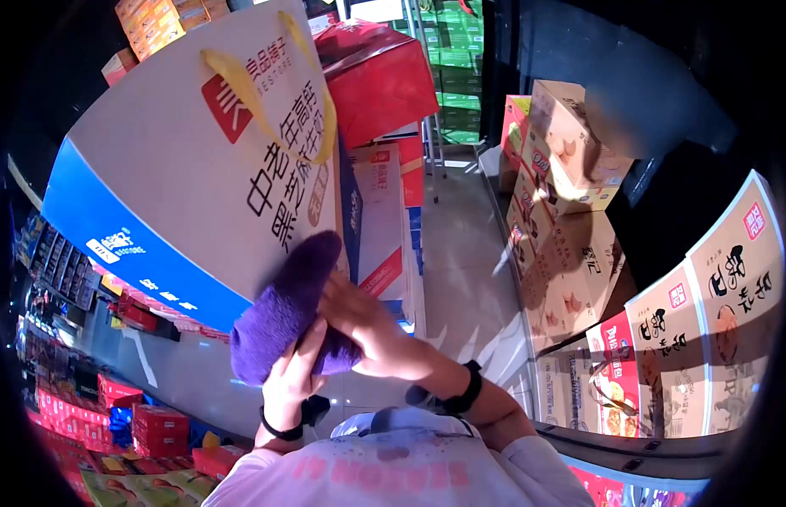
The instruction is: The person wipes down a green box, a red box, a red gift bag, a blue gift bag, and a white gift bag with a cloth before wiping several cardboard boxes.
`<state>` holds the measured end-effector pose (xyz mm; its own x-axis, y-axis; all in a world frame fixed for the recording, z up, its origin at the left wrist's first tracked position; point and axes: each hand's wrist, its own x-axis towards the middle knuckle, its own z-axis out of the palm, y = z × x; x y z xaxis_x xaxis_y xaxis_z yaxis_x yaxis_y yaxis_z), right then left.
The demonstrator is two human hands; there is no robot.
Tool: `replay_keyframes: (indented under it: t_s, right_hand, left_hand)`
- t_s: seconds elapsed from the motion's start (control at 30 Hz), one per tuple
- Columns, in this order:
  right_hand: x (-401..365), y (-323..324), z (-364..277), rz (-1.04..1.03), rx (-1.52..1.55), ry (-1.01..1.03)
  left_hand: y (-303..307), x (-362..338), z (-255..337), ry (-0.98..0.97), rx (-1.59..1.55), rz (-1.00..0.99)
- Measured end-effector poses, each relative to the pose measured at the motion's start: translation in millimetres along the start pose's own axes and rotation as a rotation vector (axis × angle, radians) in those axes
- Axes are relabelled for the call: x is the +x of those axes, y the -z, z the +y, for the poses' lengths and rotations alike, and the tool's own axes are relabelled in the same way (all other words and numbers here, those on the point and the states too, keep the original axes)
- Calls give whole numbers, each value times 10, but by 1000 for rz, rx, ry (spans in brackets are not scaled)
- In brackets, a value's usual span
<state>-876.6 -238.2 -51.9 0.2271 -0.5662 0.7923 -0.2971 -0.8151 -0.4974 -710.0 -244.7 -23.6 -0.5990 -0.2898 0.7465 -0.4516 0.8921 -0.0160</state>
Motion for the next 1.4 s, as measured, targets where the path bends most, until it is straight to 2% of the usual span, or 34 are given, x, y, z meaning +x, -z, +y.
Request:
replay_keyframes:
  t_s: [0.07, 0.13, 0.17, 0.2, 0.23, 0.27, 0.33, 0.4, 0.43, 0.47, 0.5, 0.53, 0.57, 0.6, 0.63, 0.67, 0.73, 0.77, 0.97, 1.07, 1.13, 1.2, 1.27, 1.3, 1.4]
  right_hand:
    - [161, 30, 5, 80, 27, 99]
    - [108, -57, 120, 91, 30, 88]
    - [49, -122, 184, 117, 66, 51]
    - [-8, -171, 246, 142, 98, 16]
    - [-91, -216, 290, 171, 141, -17]
    - [-172, -262, 319, 190, 365, -212]
    - [-412, -378, 521, 171, 56, -6]
    - [-453, -354, 492, 145, 120, -92]
    - [-466, -313, 464, 103, 201, -165]
    - [-389, -254, 348, 99, 129, -193]
    - [-358, -218, 340, 97, 47, -161]
    - [-363, -192, 316, 89, -31, -127]
    - [-427, -196, 337, 39, 247, -332]
    - [-345, -153, 274, 27, 253, -337]
    - [-178, -87, 184, 49, 51, -138]
    - [-66, -61, 157, 78, -150, 67]
    - [-114, -106, 260, 59, -141, 97]
    - [-106, -115, 300, 53, -105, 121]
    - [-105, -107, 642, -17, 20, 195]
    - [64, -14, 672, 8, 11, 298]
    - [129, 92, 764, -86, -55, 414]
    - [275, 129, 720, -49, 31, 421]
    - [392, 181, 778, -145, 98, 490]
    - [391, 168, 828, -244, 213, 421]
    - [507, 251, 903, -239, 229, 561]
  left_hand:
    - [27, 49, -46, 8, 13, -36]
    - [-54, 125, -71, -52, 58, -27]
    - [-233, -141, -128, 27, -30, -4]
    - [-99, -15, -58, -22, 89, -134]
    - [-178, -7, -71, -3, 33, -119]
    - [-288, -57, -74, 13, -25, -112]
    - [-514, -328, -12, 214, -256, -259]
    - [-561, -364, -27, 189, -272, -300]
    - [-588, -361, -52, 48, -210, -212]
    - [-600, -340, -66, -83, -149, -120]
    - [-678, -270, -154, -257, -96, 58]
    - [-548, -303, -113, -163, -201, -145]
    - [-397, -225, -56, -144, -123, -125]
    - [-267, -134, -38, -131, -32, -104]
    - [-117, 11, -56, -140, -68, -117]
    - [-217, -289, -183, -150, -94, -101]
    - [85, 252, -8, -22, -37, -38]
    - [105, 348, -17, -26, 27, -79]
    - [26, 231, 53, 65, 216, -99]
    - [-89, 130, 111, 146, 317, -116]
    - [-203, 108, 152, 206, 394, -124]
    - [-278, 98, 199, 276, 467, -128]
    - [-339, 133, 257, 338, 553, -123]
    - [-367, 174, 273, 372, 601, -112]
    - [-478, 264, 392, 471, 745, -92]
